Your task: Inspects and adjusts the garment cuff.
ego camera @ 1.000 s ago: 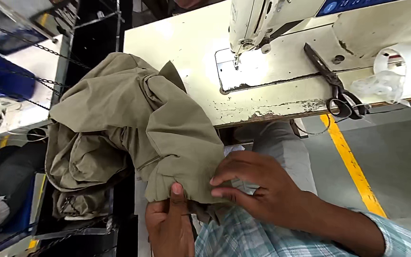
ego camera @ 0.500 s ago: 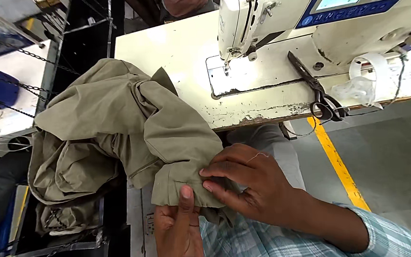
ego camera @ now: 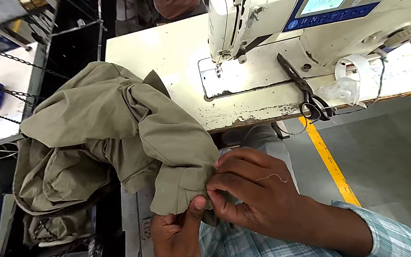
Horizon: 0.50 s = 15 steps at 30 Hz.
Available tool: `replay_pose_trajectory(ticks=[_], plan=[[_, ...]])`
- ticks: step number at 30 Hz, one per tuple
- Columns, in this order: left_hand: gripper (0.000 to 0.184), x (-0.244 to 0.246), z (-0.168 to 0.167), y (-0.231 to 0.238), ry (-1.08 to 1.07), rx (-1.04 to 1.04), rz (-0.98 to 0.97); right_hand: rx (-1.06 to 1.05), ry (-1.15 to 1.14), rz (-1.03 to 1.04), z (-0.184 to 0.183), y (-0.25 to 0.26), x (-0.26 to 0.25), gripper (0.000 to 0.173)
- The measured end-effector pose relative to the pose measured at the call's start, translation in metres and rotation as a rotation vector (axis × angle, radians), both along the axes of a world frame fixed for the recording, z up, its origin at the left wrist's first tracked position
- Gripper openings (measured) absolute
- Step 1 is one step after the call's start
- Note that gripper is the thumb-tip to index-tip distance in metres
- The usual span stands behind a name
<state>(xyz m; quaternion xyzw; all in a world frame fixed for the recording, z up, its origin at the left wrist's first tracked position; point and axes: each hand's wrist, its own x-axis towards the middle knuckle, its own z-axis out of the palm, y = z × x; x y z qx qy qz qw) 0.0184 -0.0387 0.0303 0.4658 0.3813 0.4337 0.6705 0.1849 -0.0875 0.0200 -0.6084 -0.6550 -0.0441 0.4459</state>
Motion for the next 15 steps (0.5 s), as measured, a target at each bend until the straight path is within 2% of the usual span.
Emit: replay_pose_trajectory(ticks=[2,4,5,7,10,12,15], plan=[[0.021,0.001,0.001,0.001,0.043,0.054,-0.028,-0.059,-0.086,-0.022,0.003,0.0,-0.001,0.016],[0.023,0.001,-0.001,0.003,0.07,0.098,-0.066,-0.146,-0.079,0.019,0.002,0.001,-0.001,0.017],[0.024,0.001,-0.003,0.004,0.086,0.116,-0.088,-0.191,0.005,0.074,0.0,0.002,0.0,0.017],[0.023,0.001,-0.008,0.007,0.104,0.143,-0.129,-0.278,0.31,0.181,0.0,0.0,0.008,0.014],[0.022,0.003,-0.012,0.008,0.114,0.158,-0.168,-0.216,0.634,0.146,0.009,-0.006,0.024,0.012],[0.024,0.004,-0.011,0.008,0.108,0.147,-0.196,-0.139,0.631,0.108,0.012,-0.009,0.034,0.013],[0.025,0.004,-0.007,0.01,0.112,0.13,-0.235,-0.113,0.446,0.121,0.005,-0.015,0.041,0.015]])
